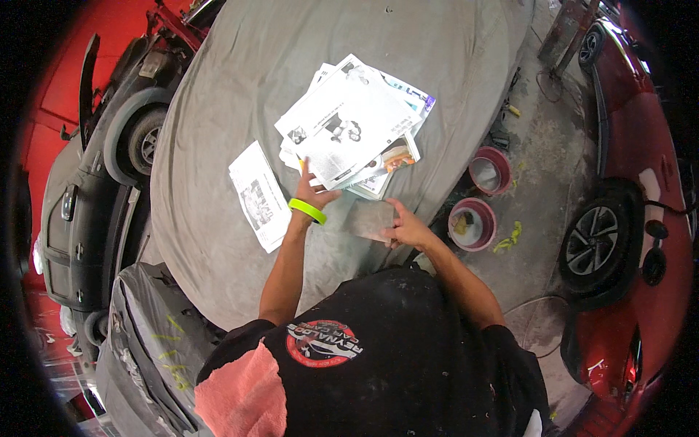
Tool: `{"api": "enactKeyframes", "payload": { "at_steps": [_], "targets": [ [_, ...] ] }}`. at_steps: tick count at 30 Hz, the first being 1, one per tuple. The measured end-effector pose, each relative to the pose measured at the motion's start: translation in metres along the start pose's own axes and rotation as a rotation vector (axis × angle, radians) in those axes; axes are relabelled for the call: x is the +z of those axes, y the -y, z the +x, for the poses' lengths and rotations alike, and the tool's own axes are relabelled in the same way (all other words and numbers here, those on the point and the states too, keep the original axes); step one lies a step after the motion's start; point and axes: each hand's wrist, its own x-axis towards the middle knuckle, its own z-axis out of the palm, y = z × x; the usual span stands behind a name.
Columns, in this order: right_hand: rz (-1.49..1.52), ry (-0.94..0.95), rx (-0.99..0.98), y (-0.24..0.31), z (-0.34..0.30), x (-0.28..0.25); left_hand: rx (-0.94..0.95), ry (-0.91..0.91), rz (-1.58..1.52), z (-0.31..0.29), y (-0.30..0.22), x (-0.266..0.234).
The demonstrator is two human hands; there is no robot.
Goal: The person arranges newspapers on a covered surface, then moves to a red car to apply green masking tape around the fuel filler cap. The person carefully smooths the tape onto the car's bodywork to create a sealed border around the cap.
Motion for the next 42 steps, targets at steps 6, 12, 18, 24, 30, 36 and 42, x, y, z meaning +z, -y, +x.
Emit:
{"api": "enactKeyframes", "payload": {
  "at_steps": [6,12,18,24,30,36,42],
  "targets": [
    [-0.009,-0.005,0.035,0.008,-0.004,0.003,0.317,-0.143,0.639,0.013,0.028,0.012],
    [-0.03,-0.016,0.042,0.002,-0.001,0.001,0.486,-0.304,0.745,0.012,0.018,0.023],
    [0.003,0.003,0.048,0.005,-0.001,0.006,0.371,-0.335,0.745,0.016,0.024,0.028],
    [-0.065,-0.035,-0.01,0.0,0.011,0.012,0.427,0.121,0.499,0.018,0.013,0.0],
    [-1.012,-0.383,-0.186,-0.037,0.048,0.021,0.514,-0.2,0.678,0.037,0.044,-0.02],
    [-0.799,-0.769,-0.105,0.0,0.003,-0.043,0.107,0.225,-0.319,0.036,0.058,-0.063],
    [-0.914,-0.739,-0.516,0.059,0.004,-0.095,0.061,0.157,-0.031,0.039,0.051,-0.078]
  ]
}}
